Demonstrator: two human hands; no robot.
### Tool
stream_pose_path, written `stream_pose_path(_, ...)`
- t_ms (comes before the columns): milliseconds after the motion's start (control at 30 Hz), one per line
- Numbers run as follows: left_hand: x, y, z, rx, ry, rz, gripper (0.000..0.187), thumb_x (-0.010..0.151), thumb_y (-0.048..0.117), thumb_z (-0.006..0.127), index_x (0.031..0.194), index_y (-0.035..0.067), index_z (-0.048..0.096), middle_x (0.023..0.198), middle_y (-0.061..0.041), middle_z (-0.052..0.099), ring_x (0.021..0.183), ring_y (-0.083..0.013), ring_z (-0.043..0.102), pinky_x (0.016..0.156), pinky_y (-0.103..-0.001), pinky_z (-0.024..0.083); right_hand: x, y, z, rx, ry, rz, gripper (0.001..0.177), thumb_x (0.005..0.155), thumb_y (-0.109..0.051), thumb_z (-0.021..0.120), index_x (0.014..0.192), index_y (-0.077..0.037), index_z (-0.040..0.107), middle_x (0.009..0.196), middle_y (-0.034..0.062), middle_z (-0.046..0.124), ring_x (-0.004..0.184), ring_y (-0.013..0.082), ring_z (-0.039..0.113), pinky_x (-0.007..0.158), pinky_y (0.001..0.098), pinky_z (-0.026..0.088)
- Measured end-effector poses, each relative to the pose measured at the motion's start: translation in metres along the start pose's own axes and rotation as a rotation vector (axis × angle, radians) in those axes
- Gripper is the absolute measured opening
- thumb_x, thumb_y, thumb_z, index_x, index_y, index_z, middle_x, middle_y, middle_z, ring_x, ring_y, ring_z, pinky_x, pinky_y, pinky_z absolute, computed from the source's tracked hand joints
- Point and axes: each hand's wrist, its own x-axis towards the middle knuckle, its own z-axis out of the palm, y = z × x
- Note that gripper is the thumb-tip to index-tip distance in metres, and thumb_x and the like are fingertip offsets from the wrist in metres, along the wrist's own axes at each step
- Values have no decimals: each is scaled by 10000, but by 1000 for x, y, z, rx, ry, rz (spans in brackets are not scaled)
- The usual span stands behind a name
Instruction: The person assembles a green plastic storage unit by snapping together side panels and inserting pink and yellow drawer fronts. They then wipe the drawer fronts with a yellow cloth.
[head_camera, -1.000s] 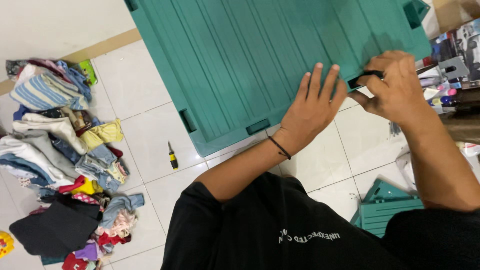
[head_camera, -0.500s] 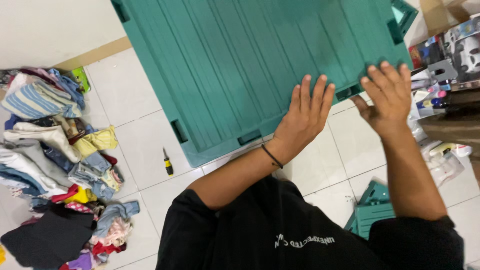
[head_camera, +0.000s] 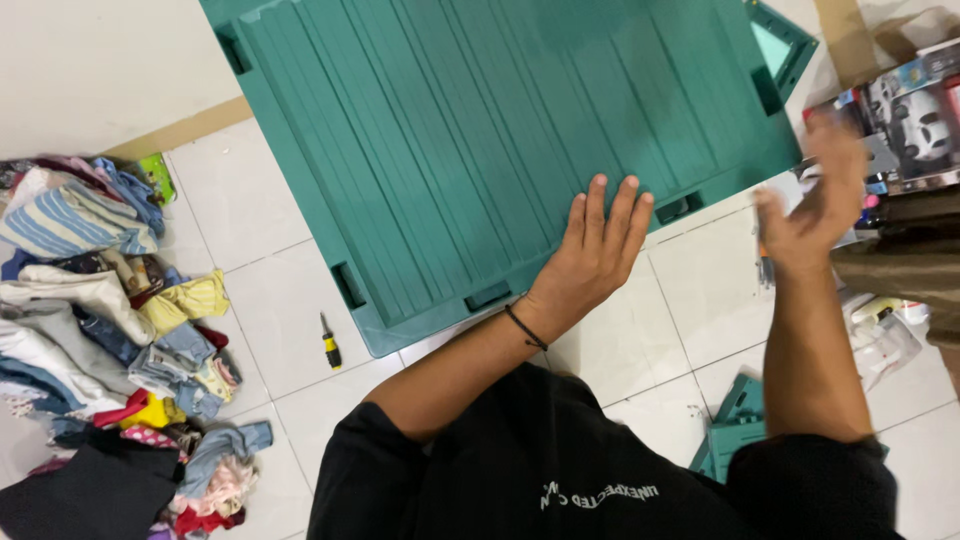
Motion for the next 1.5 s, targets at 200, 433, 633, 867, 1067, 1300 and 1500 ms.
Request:
stream_pose_path(200,-6,-5,-3,-39,-47,80,453,1055,158,518,1472,-16,544,1526,-250,490,1349,-484,545,1076,-511,525,-45,61,32,918,106,521,679,1049,-468,650,1517,-5,484,1507,85,551,1443,222,512,1221,356,414)
stream_pose_path(433,-49,-48,-28,-116,-88,206,455,1058,166,528,1481,-1,541,1561,-215,457,1398,-472,481,1107,-501,511,-140,43,60,481,315,563,386,1087,-337,645,1055,45,604,855,14,505,765,91,414,704,243,320)
stream_pose_path(633,-94,-129,-56,-288,-88,275,443,1022,262,657,1436,111,609,1591,-75,454,1441,-346,471,1128,-432,504,-153,-82,102,377,195,640,694,941,-396,706,1433,73,566,1155,142,710,1046,183,689,904,325,546)
stream_pose_path(867,-90,-135,-93,-731,-333,83,920,770,596,826,1444,41,538,1620,-165,314,1502,-395,241,1221,-578,171,-128,-104,113,611,-127,268,946,745,-121,900,1521,14,376,1297,169,683,1252,284,672,1130,436,540)
stream_pose_path(1067,-53,-61,-90,-601,-401,-26,1131,659,573,845,1538,7,412,1636,-217,321,1538,-439,241,1251,-612,200,-87,-77,116,414,-337,159,828,736,-126,887,1418,-75,421,1433,162,473,1414,305,479,1197,449,455)
stream_pose_path(1300,-53,-47,-86,-505,-325,-120,919,808,359,759,1555,-29,390,1628,-247,344,1535,-443,284,1239,-649,241,-41,-61,118,0,-454,-135,854,640,-483,943,1292,-34,622,1481,267,408,1431,466,308,1208,588,250)
stream_pose_path(1500,-62,-34,-67,-352,-246,-94,620,1018,179,571,1583,-23,413,1650,-232,359,1549,-442,301,1248,-652,257,-23,-16,129,-93,-341,-436,590,731,-504,958,1108,-118,718,1314,140,631,1403,336,458,1211,569,317)
